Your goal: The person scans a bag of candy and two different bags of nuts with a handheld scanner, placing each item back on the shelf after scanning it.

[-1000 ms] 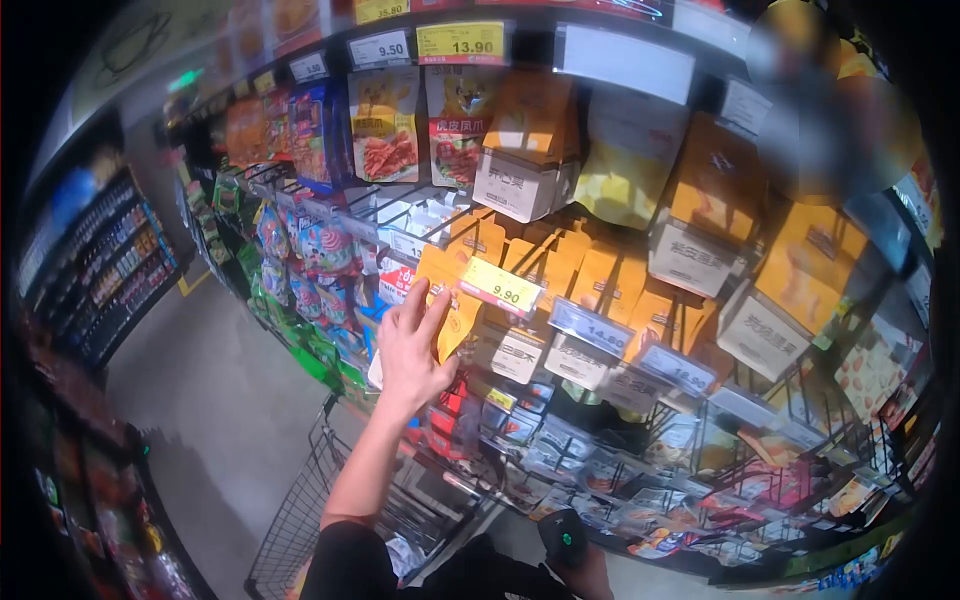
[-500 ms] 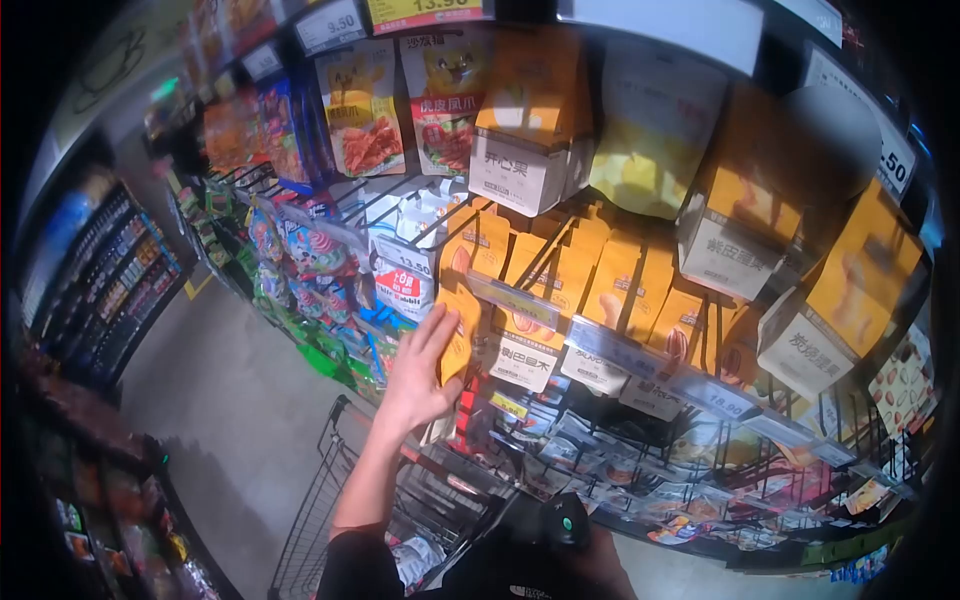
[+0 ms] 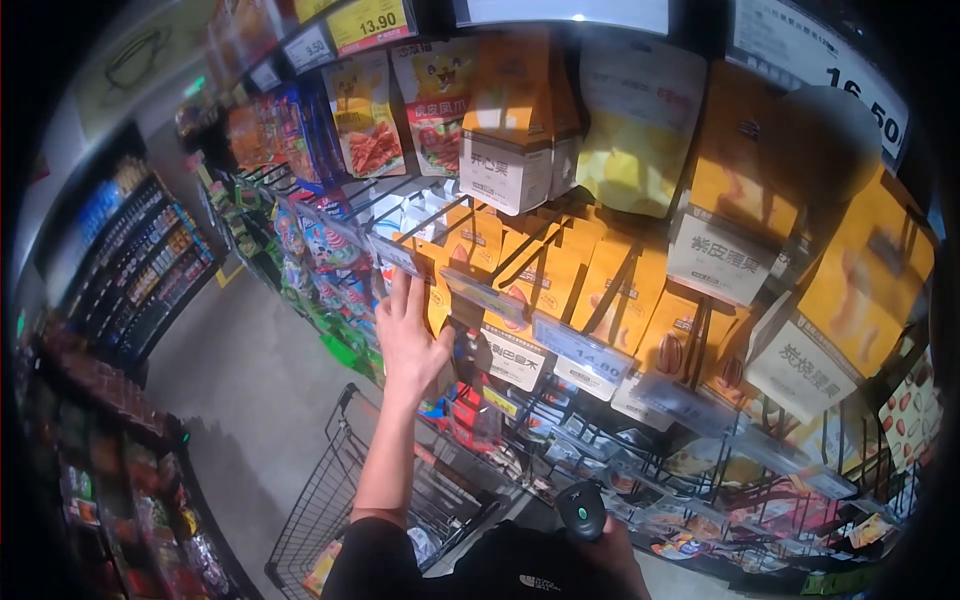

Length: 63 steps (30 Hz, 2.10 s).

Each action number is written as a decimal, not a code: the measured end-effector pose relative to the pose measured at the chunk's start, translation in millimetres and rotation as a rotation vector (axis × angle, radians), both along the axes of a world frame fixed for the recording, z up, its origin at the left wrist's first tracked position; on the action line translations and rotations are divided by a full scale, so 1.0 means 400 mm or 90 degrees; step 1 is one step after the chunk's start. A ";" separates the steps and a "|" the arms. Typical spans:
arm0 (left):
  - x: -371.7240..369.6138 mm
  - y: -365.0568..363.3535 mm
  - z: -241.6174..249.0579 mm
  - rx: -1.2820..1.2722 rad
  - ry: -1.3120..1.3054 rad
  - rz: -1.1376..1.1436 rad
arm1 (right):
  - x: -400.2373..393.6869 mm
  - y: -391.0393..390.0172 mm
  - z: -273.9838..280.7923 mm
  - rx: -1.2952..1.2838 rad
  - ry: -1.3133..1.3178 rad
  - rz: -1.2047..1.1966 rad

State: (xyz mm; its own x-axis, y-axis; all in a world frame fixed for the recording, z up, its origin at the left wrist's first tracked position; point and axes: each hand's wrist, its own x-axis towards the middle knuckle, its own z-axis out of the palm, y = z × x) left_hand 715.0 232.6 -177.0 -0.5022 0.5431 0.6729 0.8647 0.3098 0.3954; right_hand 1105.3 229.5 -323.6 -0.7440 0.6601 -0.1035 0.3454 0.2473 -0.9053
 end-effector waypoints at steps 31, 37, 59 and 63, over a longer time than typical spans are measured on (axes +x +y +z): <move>-0.071 0.239 -0.056 0.058 0.254 0.016 | 0.025 -0.017 -0.014 -0.006 -0.055 -0.020; -0.102 0.239 -0.131 -0.016 0.273 -0.039 | 0.028 -0.028 -0.023 -0.032 -0.068 -0.078; -0.125 0.174 -0.152 0.010 0.232 -0.169 | -0.020 -0.061 0.011 0.001 -0.067 -0.045; -0.089 0.098 -0.187 0.039 0.109 -0.163 | -0.023 -0.077 0.001 -0.006 -0.057 -0.050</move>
State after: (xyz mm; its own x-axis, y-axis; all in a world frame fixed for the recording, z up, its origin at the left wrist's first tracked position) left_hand 679.3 272.0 -251.6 -0.2305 0.5930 0.7715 0.9672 0.0526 0.2486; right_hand 1096.2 198.8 -323.2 -0.6775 0.7146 -0.1742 0.4433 0.2077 -0.8720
